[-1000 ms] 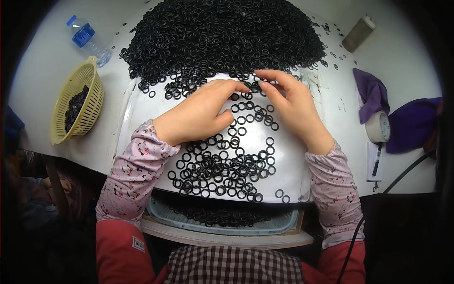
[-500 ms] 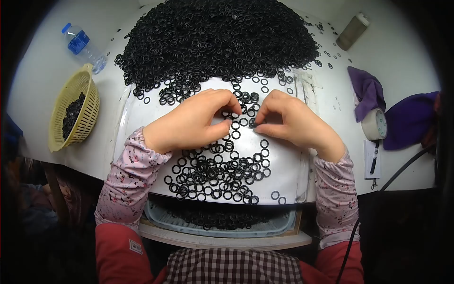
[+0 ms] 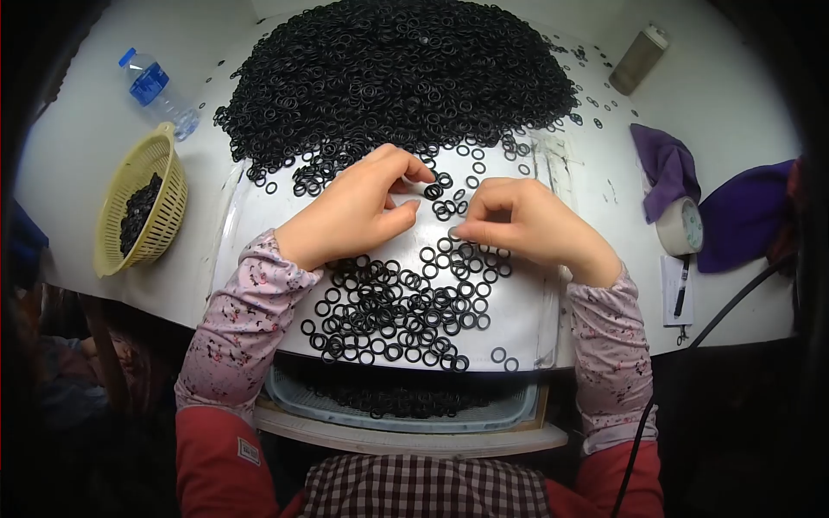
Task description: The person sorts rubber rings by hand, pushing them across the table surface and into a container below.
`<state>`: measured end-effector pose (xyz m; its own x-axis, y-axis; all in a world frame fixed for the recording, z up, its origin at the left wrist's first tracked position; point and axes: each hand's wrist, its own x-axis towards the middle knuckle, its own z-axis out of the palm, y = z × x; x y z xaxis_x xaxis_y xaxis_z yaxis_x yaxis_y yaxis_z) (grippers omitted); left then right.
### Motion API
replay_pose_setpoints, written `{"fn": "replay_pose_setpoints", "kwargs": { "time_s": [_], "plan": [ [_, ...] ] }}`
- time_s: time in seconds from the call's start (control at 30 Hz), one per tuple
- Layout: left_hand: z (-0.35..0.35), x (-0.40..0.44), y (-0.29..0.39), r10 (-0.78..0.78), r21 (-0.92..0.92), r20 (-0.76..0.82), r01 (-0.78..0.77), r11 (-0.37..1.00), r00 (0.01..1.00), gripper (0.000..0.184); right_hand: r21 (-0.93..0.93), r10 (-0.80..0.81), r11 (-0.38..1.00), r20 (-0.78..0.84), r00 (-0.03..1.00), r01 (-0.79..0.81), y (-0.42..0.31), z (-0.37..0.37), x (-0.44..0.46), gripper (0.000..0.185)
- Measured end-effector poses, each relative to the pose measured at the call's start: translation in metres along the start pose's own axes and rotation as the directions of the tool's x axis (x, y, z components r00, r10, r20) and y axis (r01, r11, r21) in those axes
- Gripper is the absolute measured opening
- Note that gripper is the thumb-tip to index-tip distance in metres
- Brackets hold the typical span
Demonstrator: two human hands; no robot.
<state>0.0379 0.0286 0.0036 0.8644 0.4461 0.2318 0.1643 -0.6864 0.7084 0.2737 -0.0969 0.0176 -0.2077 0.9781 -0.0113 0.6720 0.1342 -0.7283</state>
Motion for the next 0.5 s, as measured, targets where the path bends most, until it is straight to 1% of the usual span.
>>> {"fn": "replay_pose_setpoints", "kwargs": {
  "time_s": [0.03, 0.07, 0.1, 0.13, 0.17, 0.27, 0.3, 0.33, 0.37, 0.4, 0.43, 0.5],
  "plan": [
    [0.002, 0.003, -0.004, -0.02, 0.001, -0.007, 0.02, 1.0, 1.0, 0.037, 0.065, 0.181, 0.982, -0.035, 0.983, -0.179, -0.005, -0.001, 0.003, 0.023],
    [0.005, 0.007, -0.007, 0.004, 0.043, -0.038, -0.002, 0.999, 0.999, 0.038, 0.077, 0.148, 0.988, -0.203, 0.968, -0.135, -0.003, -0.001, 0.006, 0.023],
    [0.011, 0.01, -0.011, 0.03, 0.087, -0.068, -0.024, 0.996, 0.997, 0.038, 0.08, 0.111, 0.993, -0.368, 0.923, -0.087, 0.005, 0.002, 0.011, 0.023],
    [0.015, 0.014, -0.013, 0.058, 0.133, -0.097, -0.044, 0.99, 0.994, 0.039, 0.078, 0.072, 0.996, -0.521, 0.85, -0.037, 0.012, 0.005, 0.016, 0.023],
    [0.02, 0.019, -0.014, 0.061, 0.178, -0.113, -0.04, 0.983, 0.992, 0.038, -0.135, -0.031, 0.989, -0.591, 0.806, -0.061, 0.021, 0.002, 0.019, 0.027],
    [0.02, 0.03, -0.003, 0.099, 0.322, -0.026, -0.085, 0.943, 0.995, 0.036, -0.335, -0.183, 0.941, -0.623, 0.761, -0.049, 0.055, 0.011, 0.026, 0.033],
    [0.02, 0.035, -0.001, 0.1, 0.321, -0.018, -0.089, 0.943, 0.995, 0.032, -0.381, -0.233, 0.924, -0.591, 0.772, -0.013, 0.054, 0.012, 0.024, 0.032],
    [0.017, 0.038, 0.001, 0.062, 0.257, 0.058, -0.075, 0.963, 0.996, 0.031, -0.207, -0.113, 0.978, -0.561, 0.82, -0.007, 0.043, 0.009, 0.02, 0.031],
    [0.014, 0.042, 0.004, 0.028, 0.193, 0.136, -0.054, 0.98, 0.99, 0.029, -0.026, 0.001, 1.0, -0.506, 0.863, -0.017, 0.03, 0.005, 0.016, 0.03],
    [0.01, 0.044, 0.009, -0.001, 0.128, 0.214, -0.027, 0.991, 0.977, 0.028, 0.154, 0.104, 0.987, -0.426, 0.899, -0.041, 0.022, 0.003, 0.013, 0.029],
    [0.009, 0.043, 0.017, -0.045, 0.095, 0.235, 0.022, 0.995, 0.971, 0.022, 0.166, 0.04, 0.985, -0.473, 0.88, 0.045, 0.027, 0.006, 0.014, 0.026],
    [0.006, 0.034, 0.018, -0.088, 0.003, 0.245, 0.09, 0.996, 0.966, 0.02, 0.188, 0.078, 0.982, -0.527, 0.846, 0.026, 0.025, 0.004, 0.013, 0.026]
  ]
}}
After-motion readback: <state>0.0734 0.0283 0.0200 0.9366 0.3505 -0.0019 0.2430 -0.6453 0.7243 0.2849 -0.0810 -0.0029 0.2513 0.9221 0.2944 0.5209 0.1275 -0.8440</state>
